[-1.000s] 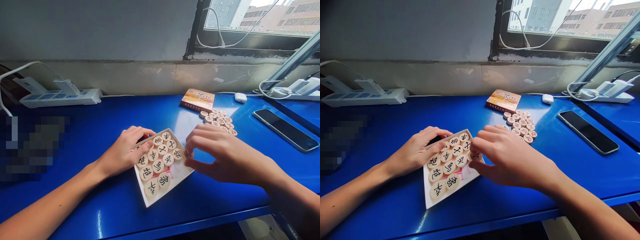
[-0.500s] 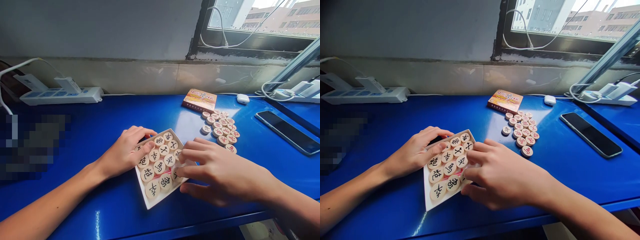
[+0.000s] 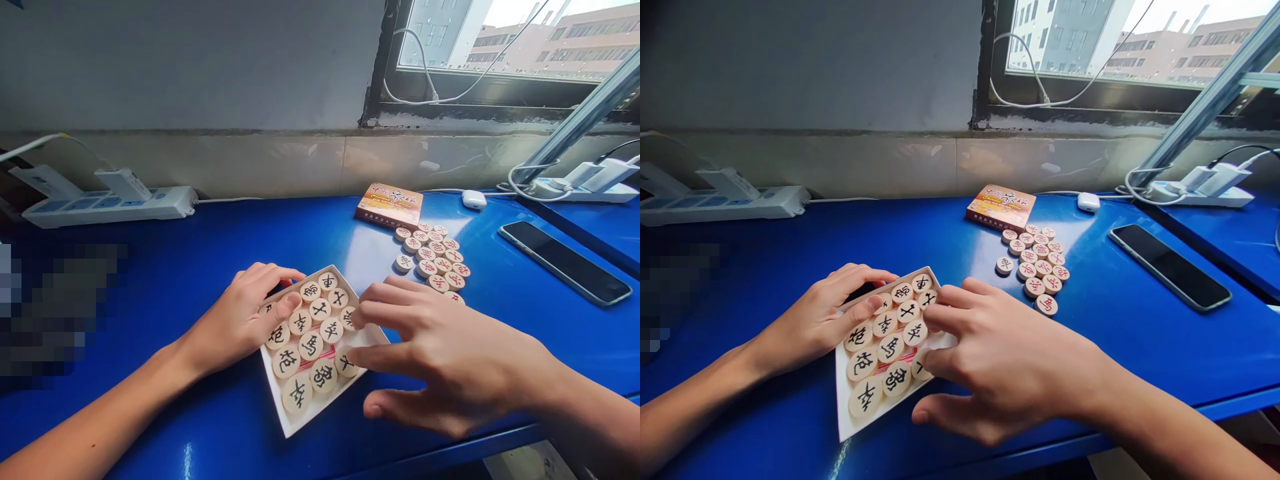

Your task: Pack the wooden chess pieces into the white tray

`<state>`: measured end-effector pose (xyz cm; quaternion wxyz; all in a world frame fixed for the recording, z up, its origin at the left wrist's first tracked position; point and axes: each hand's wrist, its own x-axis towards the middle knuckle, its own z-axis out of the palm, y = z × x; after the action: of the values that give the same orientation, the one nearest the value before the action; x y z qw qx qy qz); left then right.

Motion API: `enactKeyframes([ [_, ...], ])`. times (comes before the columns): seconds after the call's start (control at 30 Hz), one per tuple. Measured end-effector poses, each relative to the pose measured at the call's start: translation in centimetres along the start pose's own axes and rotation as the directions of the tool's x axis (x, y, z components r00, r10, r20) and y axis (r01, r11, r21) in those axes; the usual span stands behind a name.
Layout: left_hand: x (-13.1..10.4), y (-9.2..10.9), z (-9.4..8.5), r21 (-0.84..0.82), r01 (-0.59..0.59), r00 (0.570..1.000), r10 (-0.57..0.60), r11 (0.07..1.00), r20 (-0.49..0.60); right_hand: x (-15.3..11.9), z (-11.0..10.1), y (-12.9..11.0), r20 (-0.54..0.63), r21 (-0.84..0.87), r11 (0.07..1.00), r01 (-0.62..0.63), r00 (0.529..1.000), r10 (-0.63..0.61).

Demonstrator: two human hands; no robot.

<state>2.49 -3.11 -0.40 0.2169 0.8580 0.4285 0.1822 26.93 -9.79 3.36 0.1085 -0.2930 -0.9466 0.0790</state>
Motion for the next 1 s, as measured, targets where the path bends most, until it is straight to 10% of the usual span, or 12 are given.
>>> enactKeyframes([
  [0.27, 0.1, -0.3, -0.3, 0.026, -0.011, 0.999, 0.011, 1.0, 0.035, 0.0, -0.2, 0.5, 0.002, -0.027, 0.999, -0.017, 1.0, 0.017],
  [0.43, 0.0, -0.2, -0.4, 0.038, -0.001, 1.0, 0.0, 0.999, 0.029, -1.3, -0.7, 5.1, -0.207, -0.205, 0.906, -0.37, 0.921, 0.33],
  [0.6, -0.1, -0.1, -0.3, 0.027, -0.001, 1.0, 0.0, 1.0, 0.027, -2.4, -0.4, 8.3, -0.033, -0.218, 0.834, -0.506, 0.858, 0.512],
  [1.0, -0.1, -0.7, -0.2, 0.029, -0.039, 0.999, 0.038, 0.999, 0.024, -0.8, -0.7, 0.9, -0.058, -0.004, 0.99, -0.143, 0.988, 0.142],
])
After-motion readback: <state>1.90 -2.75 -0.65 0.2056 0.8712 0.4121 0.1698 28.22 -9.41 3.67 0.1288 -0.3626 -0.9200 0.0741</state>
